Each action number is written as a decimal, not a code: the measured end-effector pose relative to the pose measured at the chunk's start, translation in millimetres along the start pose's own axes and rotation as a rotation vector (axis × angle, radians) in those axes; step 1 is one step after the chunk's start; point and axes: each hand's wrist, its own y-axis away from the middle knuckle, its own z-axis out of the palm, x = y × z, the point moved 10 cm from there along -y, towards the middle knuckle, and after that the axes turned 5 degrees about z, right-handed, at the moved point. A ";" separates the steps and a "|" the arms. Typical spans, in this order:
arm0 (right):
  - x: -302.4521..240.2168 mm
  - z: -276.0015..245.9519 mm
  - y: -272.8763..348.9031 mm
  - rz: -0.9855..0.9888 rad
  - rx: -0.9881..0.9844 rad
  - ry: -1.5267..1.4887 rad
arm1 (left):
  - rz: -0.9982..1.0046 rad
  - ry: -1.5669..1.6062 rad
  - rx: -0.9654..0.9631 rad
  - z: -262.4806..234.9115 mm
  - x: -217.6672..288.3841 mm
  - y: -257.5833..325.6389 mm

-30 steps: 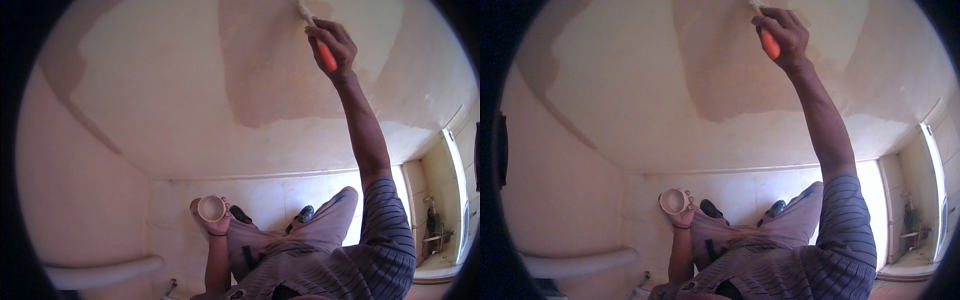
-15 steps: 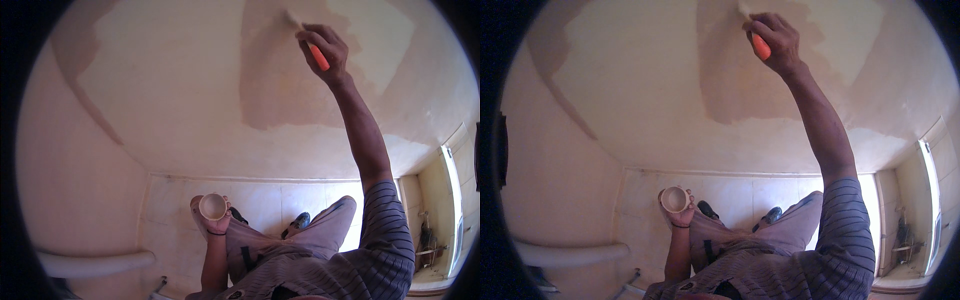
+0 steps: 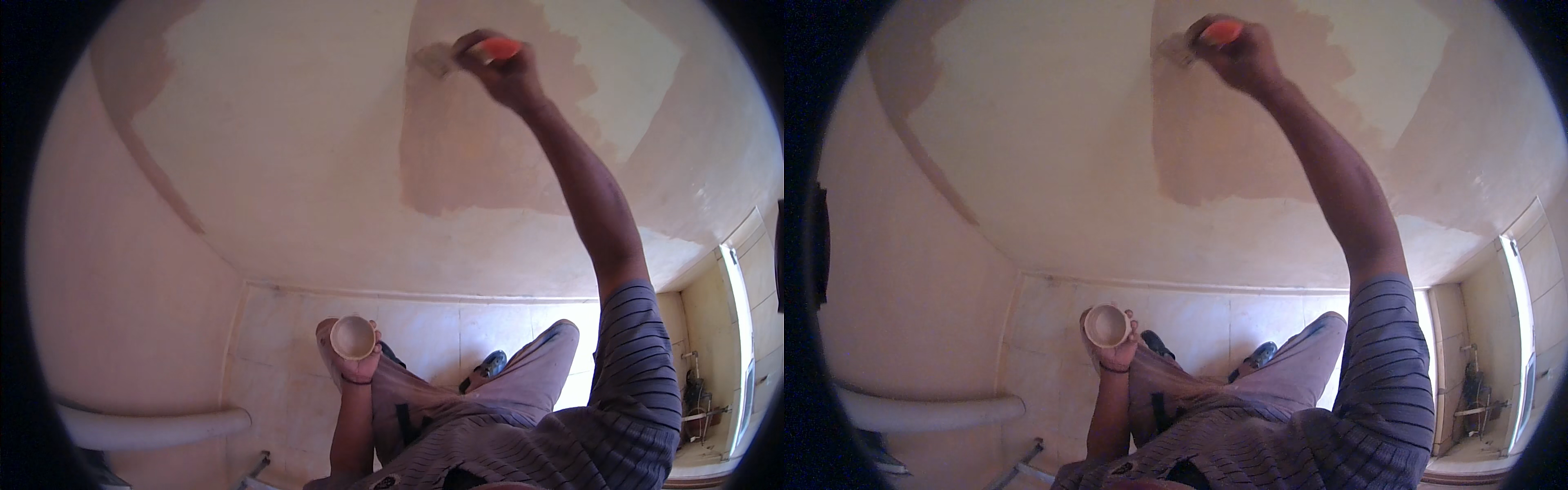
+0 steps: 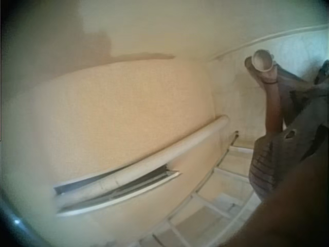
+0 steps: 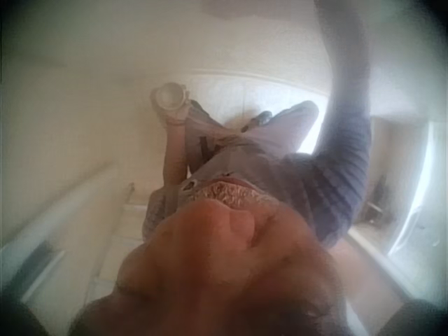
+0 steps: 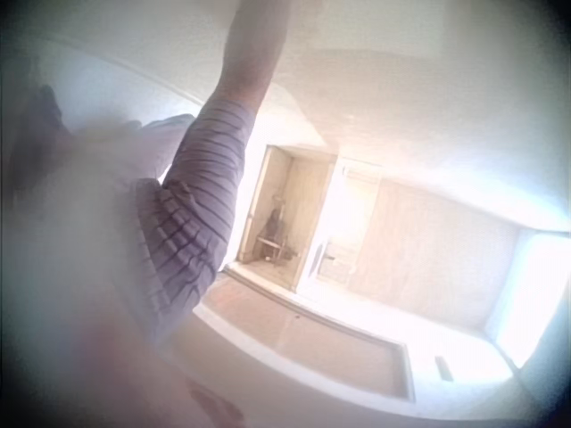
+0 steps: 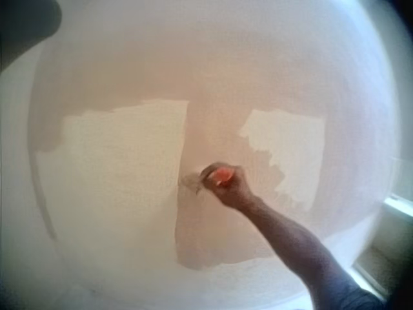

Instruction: The person paints a ceiling using a paintbrush and a small container of paint. They repeatedly dip the brush into the container and apply paint to the ceiling surface in broad strokes.

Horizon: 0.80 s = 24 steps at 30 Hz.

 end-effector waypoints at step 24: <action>-13.5 -219.1 -32.1 -0.072 0.309 -0.065 | -0.018 -0.147 0.124 15.3 -8.7 0.8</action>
